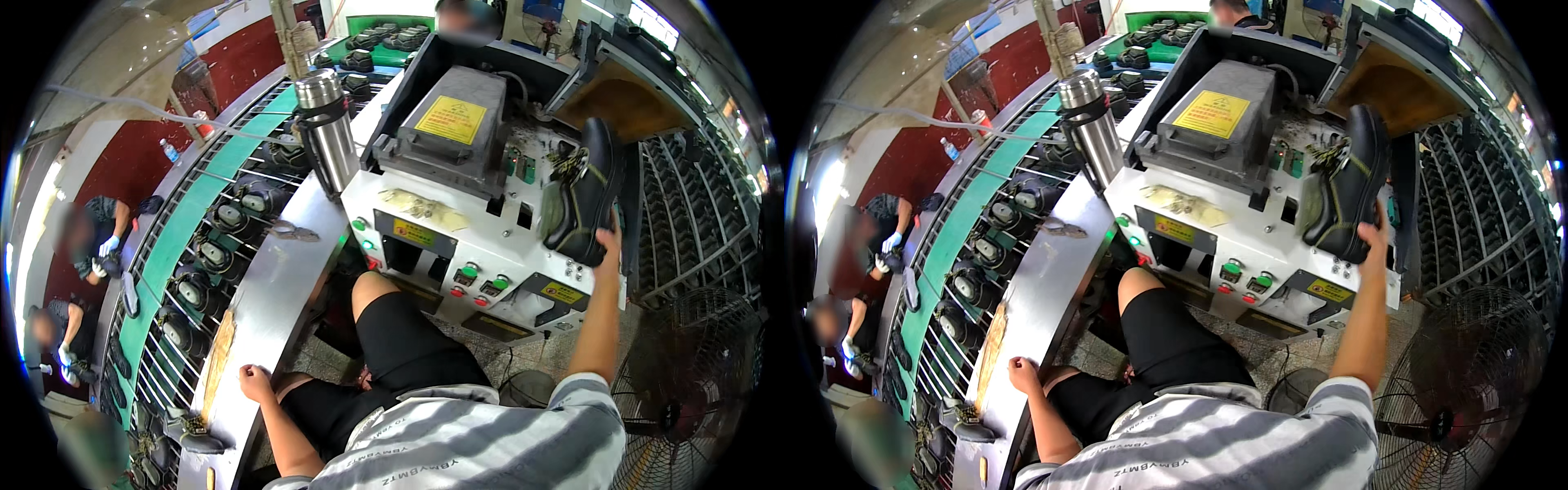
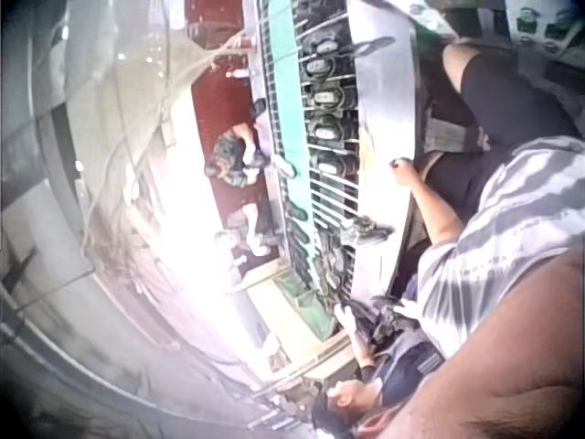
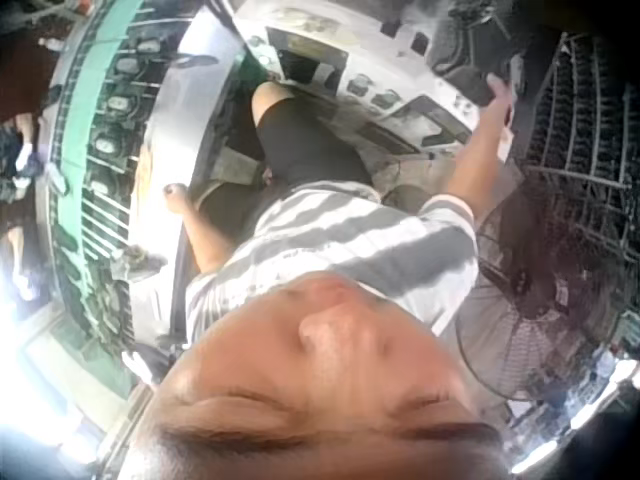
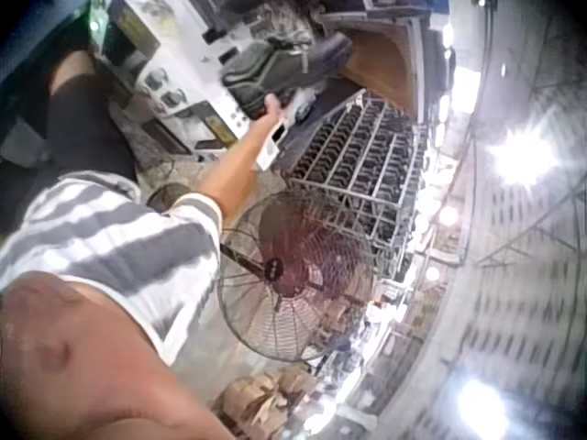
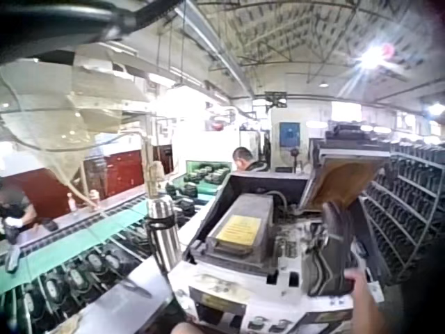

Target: The person picks up shoes from a conveyor belt, places them into a machine for processing, and then returns the shoes to the belt.

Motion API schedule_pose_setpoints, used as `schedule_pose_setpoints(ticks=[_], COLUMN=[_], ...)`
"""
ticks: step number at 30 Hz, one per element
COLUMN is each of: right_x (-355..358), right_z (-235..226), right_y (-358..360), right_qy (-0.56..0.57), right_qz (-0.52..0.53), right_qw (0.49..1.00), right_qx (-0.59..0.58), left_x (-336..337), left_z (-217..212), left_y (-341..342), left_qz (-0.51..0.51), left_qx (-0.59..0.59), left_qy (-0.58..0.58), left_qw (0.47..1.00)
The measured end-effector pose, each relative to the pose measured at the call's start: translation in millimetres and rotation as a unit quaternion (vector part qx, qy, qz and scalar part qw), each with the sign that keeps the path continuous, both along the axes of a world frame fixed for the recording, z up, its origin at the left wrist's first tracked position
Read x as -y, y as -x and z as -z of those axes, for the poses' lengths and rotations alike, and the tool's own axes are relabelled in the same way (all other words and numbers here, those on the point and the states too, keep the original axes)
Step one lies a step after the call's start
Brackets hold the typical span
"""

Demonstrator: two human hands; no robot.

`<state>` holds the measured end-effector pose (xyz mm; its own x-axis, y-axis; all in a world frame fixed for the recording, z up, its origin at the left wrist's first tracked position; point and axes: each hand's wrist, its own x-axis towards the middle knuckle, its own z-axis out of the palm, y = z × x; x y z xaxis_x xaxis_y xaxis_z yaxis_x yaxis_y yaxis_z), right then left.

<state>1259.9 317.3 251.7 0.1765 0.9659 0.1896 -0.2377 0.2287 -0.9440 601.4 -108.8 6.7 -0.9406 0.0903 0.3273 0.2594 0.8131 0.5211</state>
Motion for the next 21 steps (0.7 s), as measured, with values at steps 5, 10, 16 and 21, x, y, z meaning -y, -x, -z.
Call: schedule_pose_setpoints(ticks=[5, 10, 16, 21], right_x=[-104.1, -178.2, -189.8, -167.7], right_z=[-66.1, -64.0, -30.7, -12.8], right_y=[-45.3, -26.9, -2.1, -11.1], right_qy=[0.010, 0.147, 0.260, 0.210], right_qz=[0.143, 0.215, 0.143, 0.163], right_qw=[0.899, 0.758, 0.673, 0.683], right_qx=[0.414, 0.598, 0.677, 0.681], left_x=[7.0, -1.8, -9.2, -82.5], left_z=[18.0, 4.9, 2.8, 23.9], left_y=[10.9, 1.8, 4.2, -20.5], left_qz=[0.007, -0.007, -0.065, 0.110], left_qx=[0.035, 0.000, 0.041, 0.147], left_qy=[-0.017, 0.004, -0.086, -0.326], left_qw=[0.999, 1.000, 0.993, 0.927])
